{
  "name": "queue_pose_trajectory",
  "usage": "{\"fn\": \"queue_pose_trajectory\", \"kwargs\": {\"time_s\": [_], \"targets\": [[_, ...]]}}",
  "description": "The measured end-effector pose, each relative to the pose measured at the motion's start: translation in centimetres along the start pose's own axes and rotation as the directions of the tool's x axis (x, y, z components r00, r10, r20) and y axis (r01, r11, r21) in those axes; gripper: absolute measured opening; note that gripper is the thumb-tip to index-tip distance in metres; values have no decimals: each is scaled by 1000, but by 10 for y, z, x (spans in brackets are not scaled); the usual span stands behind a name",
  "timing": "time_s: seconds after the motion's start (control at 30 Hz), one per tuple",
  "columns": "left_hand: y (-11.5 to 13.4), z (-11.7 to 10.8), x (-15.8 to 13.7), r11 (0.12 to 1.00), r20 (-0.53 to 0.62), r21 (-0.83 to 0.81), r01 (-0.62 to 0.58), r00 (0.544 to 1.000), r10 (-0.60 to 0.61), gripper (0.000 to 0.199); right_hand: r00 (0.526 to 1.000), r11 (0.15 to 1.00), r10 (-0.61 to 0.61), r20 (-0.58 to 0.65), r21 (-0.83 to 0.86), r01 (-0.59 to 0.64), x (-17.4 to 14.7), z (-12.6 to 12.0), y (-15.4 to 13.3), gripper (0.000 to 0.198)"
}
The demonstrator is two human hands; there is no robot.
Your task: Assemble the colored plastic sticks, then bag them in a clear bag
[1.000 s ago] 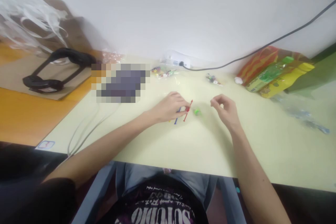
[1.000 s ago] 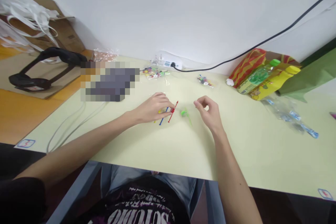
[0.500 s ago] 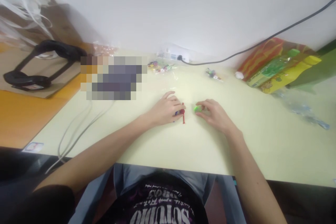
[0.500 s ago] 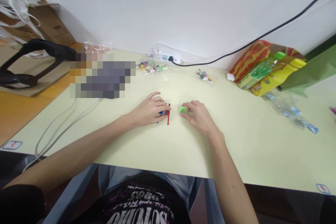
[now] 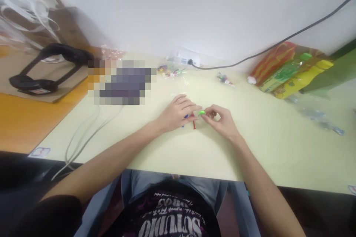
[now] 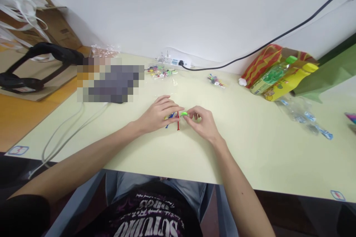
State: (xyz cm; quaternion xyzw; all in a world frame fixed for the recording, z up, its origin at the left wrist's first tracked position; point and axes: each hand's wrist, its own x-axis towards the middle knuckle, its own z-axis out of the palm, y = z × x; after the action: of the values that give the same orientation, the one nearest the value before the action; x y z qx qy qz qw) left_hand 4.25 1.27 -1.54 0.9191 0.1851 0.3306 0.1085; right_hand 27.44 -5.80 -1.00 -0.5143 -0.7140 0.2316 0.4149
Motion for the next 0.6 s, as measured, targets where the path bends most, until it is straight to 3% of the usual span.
{"fn": "queue_pose_trajectory", "kwargs": {"time_s": [0.17,0.4,0.47,0.6], "targets": [[2,-1,-1,999,-20,-40,9,1000,-10,19,1000,990,19,1,142,-19,-1,10,-7,25],[0,0,-2,996,-45,-80,38,998,-41,18,997,976,62,42,205,-69,1,6,2,36],[-1,0,-2,996,-44,-75,39,998,-43,16,995,987,96,-14,129,-94,2,5,7,35],[0,-4,-2,993,-68,-91,68,995,-75,13,973,943,182,-139,-257,-213,3,0,22,38]]}}
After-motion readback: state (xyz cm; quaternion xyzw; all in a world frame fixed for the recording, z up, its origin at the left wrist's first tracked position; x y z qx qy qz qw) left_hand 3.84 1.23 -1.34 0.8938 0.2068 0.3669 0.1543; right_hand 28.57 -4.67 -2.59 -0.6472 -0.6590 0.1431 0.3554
